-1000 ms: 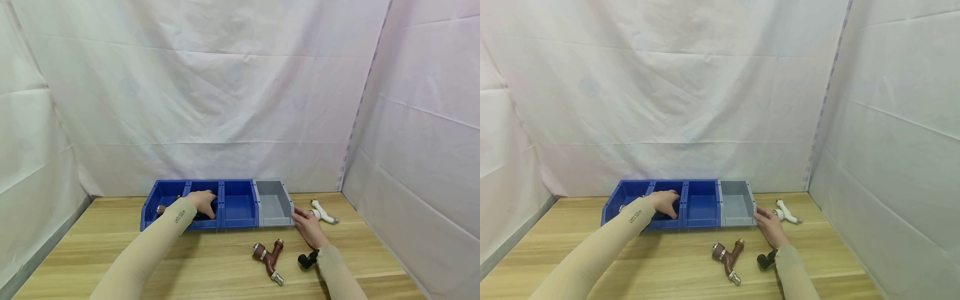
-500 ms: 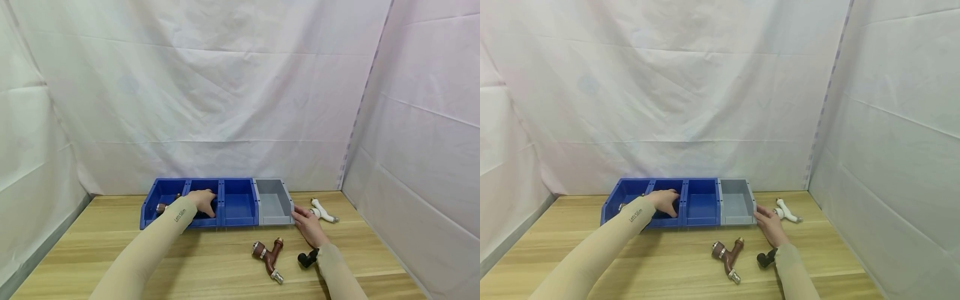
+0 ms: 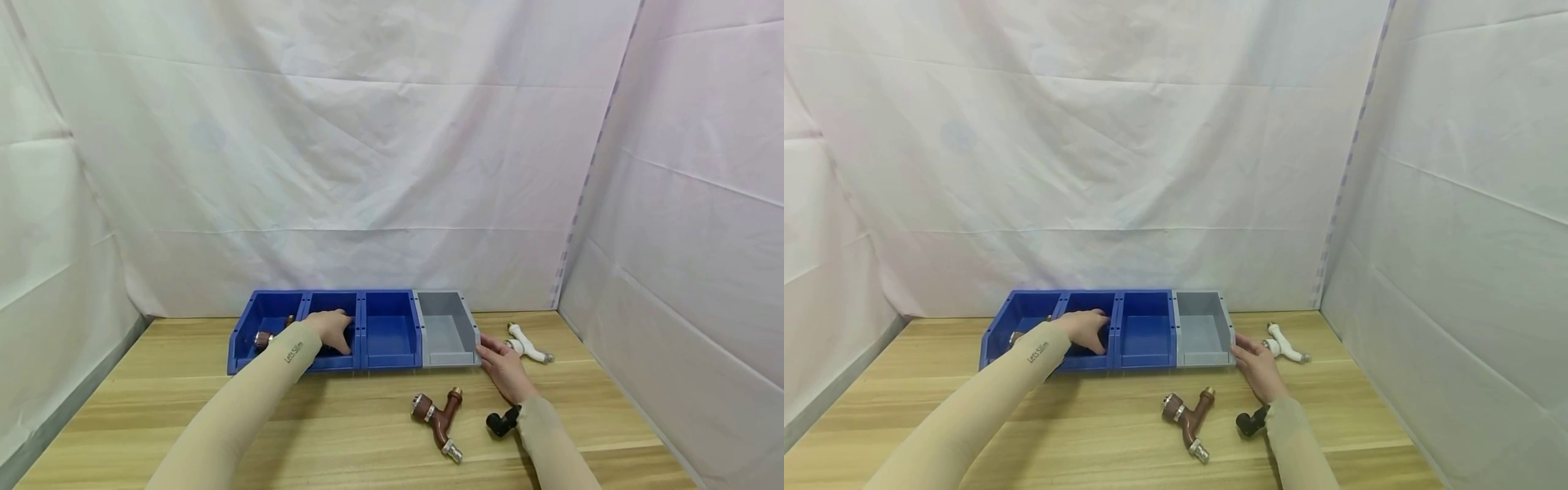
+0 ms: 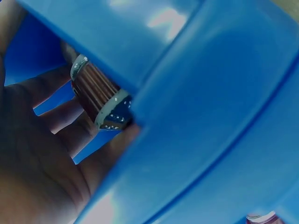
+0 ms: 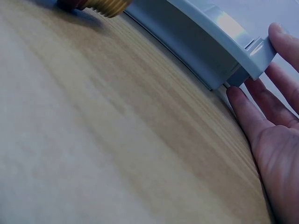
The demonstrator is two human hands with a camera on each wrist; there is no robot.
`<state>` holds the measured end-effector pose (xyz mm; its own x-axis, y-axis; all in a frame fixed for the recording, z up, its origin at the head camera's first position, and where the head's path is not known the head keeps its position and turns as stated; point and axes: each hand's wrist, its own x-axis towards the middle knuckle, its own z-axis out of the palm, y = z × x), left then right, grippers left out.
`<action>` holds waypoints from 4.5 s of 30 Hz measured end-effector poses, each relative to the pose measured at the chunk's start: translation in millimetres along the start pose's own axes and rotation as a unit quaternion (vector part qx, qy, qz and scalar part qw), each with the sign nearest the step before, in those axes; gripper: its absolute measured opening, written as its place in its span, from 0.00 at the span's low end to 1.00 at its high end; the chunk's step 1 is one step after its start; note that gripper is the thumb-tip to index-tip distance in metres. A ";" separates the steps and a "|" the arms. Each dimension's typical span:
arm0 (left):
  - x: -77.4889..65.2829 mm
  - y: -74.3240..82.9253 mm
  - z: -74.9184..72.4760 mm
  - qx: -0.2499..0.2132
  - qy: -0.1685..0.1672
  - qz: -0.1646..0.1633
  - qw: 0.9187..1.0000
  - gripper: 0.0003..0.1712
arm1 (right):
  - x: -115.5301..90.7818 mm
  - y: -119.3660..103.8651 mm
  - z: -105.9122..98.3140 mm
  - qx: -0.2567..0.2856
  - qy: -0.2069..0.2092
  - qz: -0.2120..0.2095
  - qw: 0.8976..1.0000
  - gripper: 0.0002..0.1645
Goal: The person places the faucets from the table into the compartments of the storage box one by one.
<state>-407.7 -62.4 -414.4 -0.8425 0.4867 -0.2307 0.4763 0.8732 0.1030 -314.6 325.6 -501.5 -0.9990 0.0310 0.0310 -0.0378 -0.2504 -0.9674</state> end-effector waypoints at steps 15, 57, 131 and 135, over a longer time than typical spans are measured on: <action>-1.7 0.0 3.4 -0.006 0.000 -0.004 1.000 0.45 | -0.4 4.3 -2.7 -0.006 -0.009 -0.020 1.000 0.34; 1.7 -4.1 4.5 0.024 0.002 -0.007 1.000 0.42 | 5.0 3.3 1.9 0.001 -0.009 -0.012 1.000 0.34; -92.9 2.5 12.2 0.019 0.221 0.094 0.970 0.41 | 33.2 -4.2 -23.8 -0.027 -0.057 -0.010 0.998 0.37; -93.1 2.5 15.2 0.025 0.211 0.084 0.973 0.42 | 33.3 -6.9 -25.4 -0.025 -0.060 -0.014 0.998 0.35</action>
<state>-324.3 -105.9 -407.4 -0.7751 0.5976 0.2051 0.6188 0.7837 0.0547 -347.0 352.9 -500.2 -0.9932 -0.0798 0.0845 -0.0668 -0.2028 -0.9769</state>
